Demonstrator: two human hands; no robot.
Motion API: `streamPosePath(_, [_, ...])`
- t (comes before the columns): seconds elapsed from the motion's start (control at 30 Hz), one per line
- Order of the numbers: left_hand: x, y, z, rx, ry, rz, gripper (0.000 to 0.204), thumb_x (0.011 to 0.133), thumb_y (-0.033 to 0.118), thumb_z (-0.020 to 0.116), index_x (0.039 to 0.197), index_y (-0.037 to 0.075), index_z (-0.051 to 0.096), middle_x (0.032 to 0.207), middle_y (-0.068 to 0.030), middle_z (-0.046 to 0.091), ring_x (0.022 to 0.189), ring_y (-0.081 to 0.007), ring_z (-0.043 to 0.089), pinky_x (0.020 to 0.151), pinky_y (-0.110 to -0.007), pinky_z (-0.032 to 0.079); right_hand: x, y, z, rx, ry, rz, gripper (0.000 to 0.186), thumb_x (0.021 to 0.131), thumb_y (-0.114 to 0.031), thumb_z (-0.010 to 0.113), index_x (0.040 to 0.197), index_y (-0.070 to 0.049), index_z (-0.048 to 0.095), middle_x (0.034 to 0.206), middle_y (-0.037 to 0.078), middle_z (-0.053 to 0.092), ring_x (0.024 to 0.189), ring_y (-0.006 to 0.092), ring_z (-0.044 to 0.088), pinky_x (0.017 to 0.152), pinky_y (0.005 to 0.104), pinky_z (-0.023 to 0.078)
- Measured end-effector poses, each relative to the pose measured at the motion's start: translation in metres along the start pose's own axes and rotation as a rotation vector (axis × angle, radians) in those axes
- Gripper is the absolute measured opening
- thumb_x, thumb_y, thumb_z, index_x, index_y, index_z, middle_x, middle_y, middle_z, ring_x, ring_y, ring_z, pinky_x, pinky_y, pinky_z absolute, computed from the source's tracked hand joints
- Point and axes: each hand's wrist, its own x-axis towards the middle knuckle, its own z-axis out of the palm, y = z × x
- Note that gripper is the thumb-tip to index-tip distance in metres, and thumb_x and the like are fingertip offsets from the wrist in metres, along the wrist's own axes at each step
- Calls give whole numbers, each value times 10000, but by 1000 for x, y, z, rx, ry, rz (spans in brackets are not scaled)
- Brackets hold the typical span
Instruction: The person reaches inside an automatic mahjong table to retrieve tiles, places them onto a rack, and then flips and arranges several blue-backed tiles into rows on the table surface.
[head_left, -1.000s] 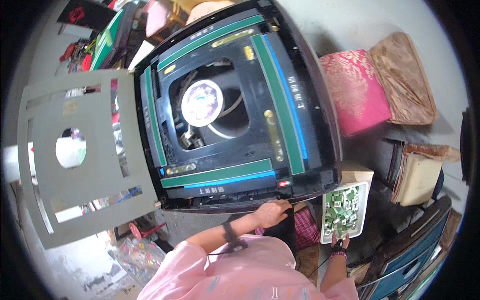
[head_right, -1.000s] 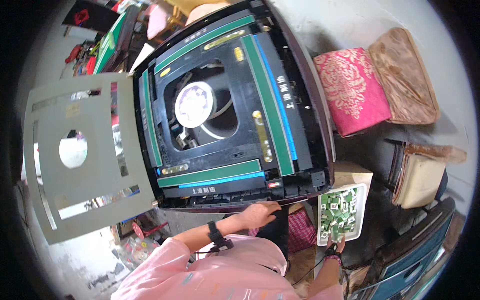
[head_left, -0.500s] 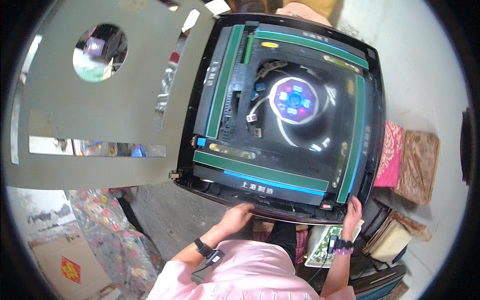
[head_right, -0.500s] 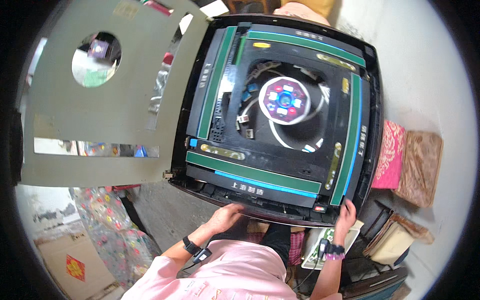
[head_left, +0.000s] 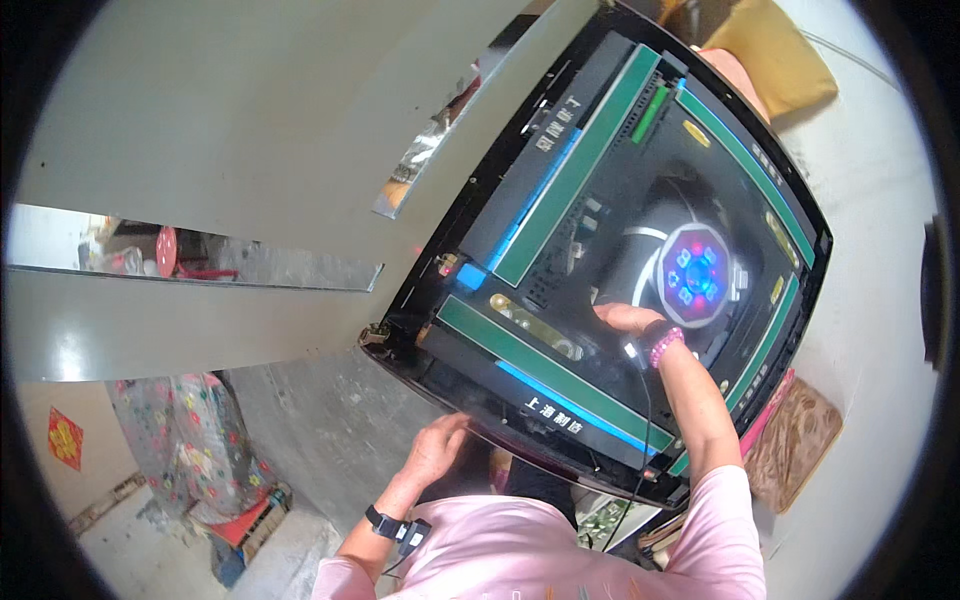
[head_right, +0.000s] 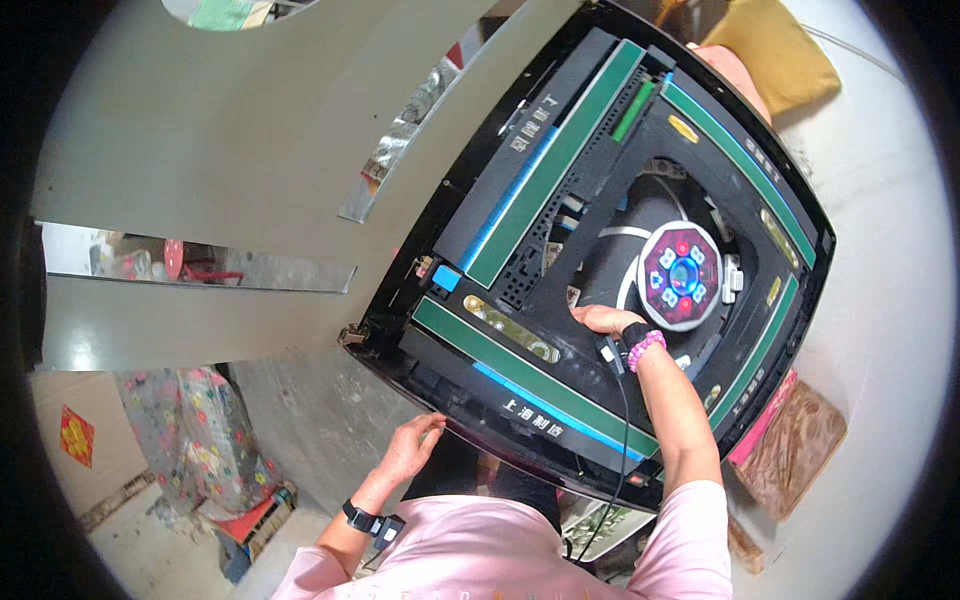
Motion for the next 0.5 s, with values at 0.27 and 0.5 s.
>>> streamPosePath(0.27, [2, -2, 21, -111, 157, -80, 216, 919, 124, 544, 1073, 3, 636, 1014, -169, 653, 945, -304, 641, 810, -370, 509, -14, 14, -12, -106, -102, 35, 249, 805, -211, 688, 931, 3, 711, 861, 4, 671, 765, 95, 588, 683, 283, 481])
streamPosePath(0.5, [15, -9, 31, -104, 225, -132, 151, 926, 104, 555, 928, -16, 647, 841, -125, 665, 782, -200, 667, 705, -301, 513, -28, 34, -14, 284, -248, 320, 293, 853, -102, 628, 1124, 6, 651, 997, 28, 693, 859, 113, 644, 765, 280, 530])
